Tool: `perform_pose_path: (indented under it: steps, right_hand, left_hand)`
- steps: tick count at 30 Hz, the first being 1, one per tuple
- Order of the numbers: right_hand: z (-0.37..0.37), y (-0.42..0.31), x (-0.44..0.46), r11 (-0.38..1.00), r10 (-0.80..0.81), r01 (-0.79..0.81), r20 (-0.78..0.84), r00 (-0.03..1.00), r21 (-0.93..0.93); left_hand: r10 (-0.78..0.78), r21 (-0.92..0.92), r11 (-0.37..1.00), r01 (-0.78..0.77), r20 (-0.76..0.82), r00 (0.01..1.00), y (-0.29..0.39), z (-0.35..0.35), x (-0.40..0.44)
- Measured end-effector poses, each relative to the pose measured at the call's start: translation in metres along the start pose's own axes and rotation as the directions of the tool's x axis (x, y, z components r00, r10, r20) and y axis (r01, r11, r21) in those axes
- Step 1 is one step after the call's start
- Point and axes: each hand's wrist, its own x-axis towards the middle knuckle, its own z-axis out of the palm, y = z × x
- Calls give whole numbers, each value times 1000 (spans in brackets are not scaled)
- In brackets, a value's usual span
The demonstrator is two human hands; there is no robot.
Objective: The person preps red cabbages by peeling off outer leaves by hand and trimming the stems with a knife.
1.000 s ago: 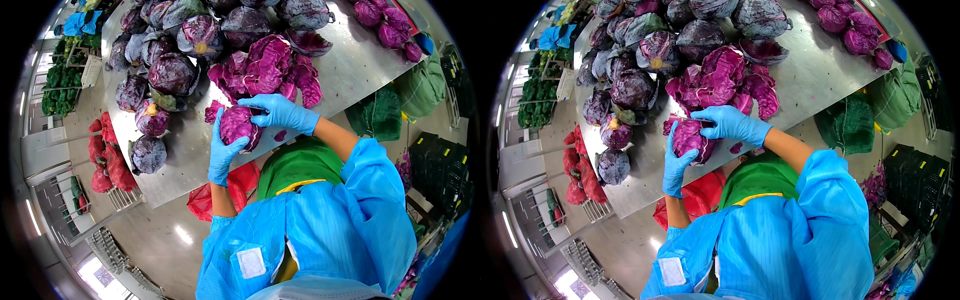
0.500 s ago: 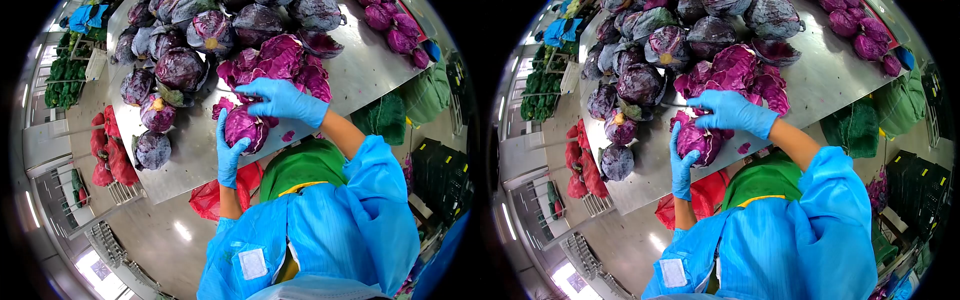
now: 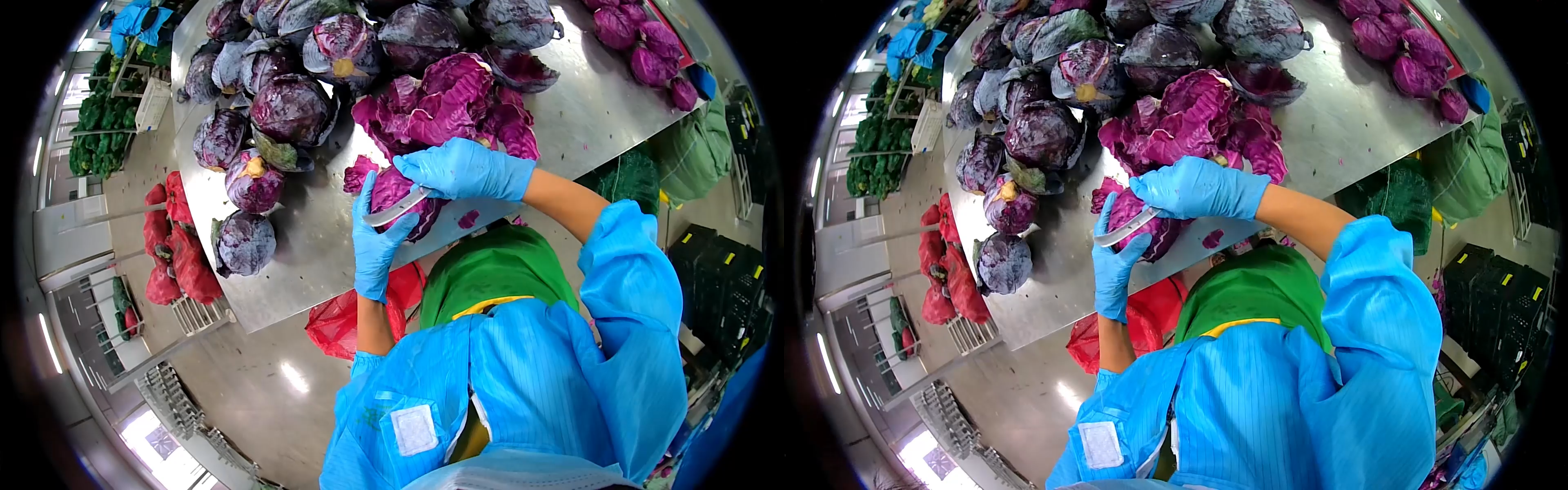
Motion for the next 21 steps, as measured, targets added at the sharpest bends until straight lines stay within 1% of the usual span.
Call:
perform_pose_path:
  steps: [1,4,5,6,8,9,10,11,12,13,14,15,16,17,19,21]
  right_hand:
    - [-5,-4,-1,997,23,-14,137,990,-70]
    - [-6,0,3,995,12,4,166,986,-98]
    - [-3,11,4,989,84,-71,95,992,-130]
    - [-4,27,0,963,191,-183,26,981,-199]
    - [-13,48,-9,864,348,-375,-142,927,-336]
    - [-21,47,-9,831,374,-435,-232,898,-347]
    - [-30,45,-9,796,394,-492,-317,863,-351]
    - [-35,32,-9,813,426,-509,-308,851,-282]
    - [-31,16,-12,806,519,-570,-273,810,-158]
    - [-32,0,-17,779,621,-627,-108,776,-19]
    - [-35,-14,-21,719,683,-686,71,727,107]
    - [-19,-27,-32,582,746,-747,155,648,320]
    - [-3,-39,-42,395,781,-769,257,569,503]
    - [-5,-52,-36,196,823,-795,344,451,574]
    - [4,-62,-26,103,854,-769,340,394,631]
    - [25,-54,-27,457,789,-681,92,607,573]
  left_hand:
    - [8,2,1000,-8,2,1000,8,3,-1]
    - [63,6,998,-63,-30,998,-1,4,-5]
    - [90,32,996,-88,-49,995,-4,5,-4]
    - [96,91,991,-95,-7,995,3,6,-9]
    - [216,260,940,-224,57,975,5,6,-17]
    - [182,194,963,-185,36,983,-2,6,-21]
    - [125,90,988,-123,-11,992,0,10,-23]
    - [65,-17,998,-66,-50,997,4,14,-25]
    - [1,-124,992,-11,-78,997,6,15,-25]
    - [-13,-142,990,0,-89,996,3,13,-23]
    - [35,-35,999,-39,-107,994,0,11,-23]
    - [87,72,994,-78,-120,989,-2,10,-23]
    - [137,179,977,-113,-126,983,-2,9,-23]
    - [236,276,938,-210,-64,970,11,10,-20]
    - [116,156,981,-116,11,993,18,2,-7]
    - [-19,77,997,13,82,996,34,-1,4]
